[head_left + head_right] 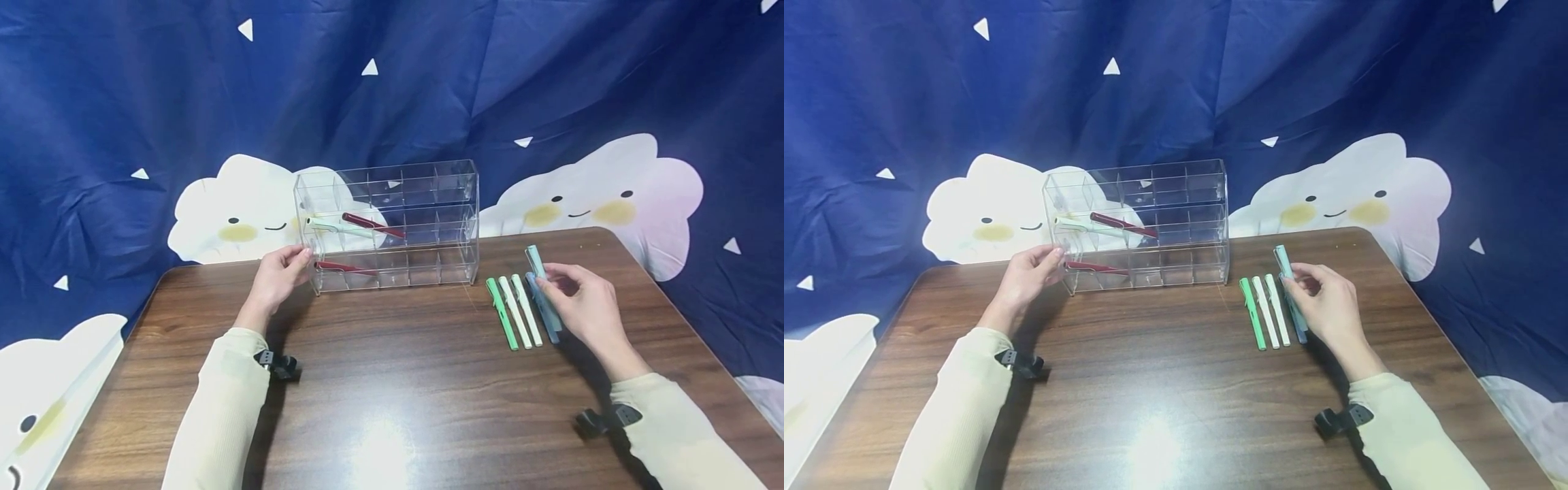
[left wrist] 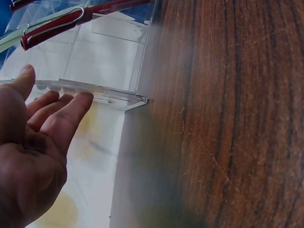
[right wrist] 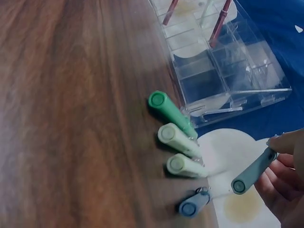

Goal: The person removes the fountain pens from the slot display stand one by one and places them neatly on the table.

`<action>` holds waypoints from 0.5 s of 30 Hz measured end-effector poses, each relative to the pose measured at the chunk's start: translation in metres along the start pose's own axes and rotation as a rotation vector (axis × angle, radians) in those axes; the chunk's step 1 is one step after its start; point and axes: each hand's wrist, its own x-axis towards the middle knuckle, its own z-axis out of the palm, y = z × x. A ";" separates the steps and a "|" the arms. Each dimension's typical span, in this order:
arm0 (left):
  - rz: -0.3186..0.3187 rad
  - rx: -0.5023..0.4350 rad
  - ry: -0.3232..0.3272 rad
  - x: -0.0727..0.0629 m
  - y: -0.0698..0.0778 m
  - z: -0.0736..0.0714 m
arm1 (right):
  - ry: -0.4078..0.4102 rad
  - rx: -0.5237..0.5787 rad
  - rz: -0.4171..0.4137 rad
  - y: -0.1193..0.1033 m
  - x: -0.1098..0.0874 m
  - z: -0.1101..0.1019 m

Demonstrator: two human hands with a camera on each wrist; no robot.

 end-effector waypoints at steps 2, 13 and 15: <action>-0.003 0.002 -0.001 0.000 0.000 0.000 | -0.015 -0.011 0.022 0.003 -0.001 -0.001; -0.005 0.006 0.001 -0.001 -0.001 0.000 | -0.057 -0.050 0.063 0.016 -0.004 -0.002; -0.003 0.007 0.003 0.000 -0.001 0.000 | -0.064 -0.062 0.068 0.018 -0.004 -0.002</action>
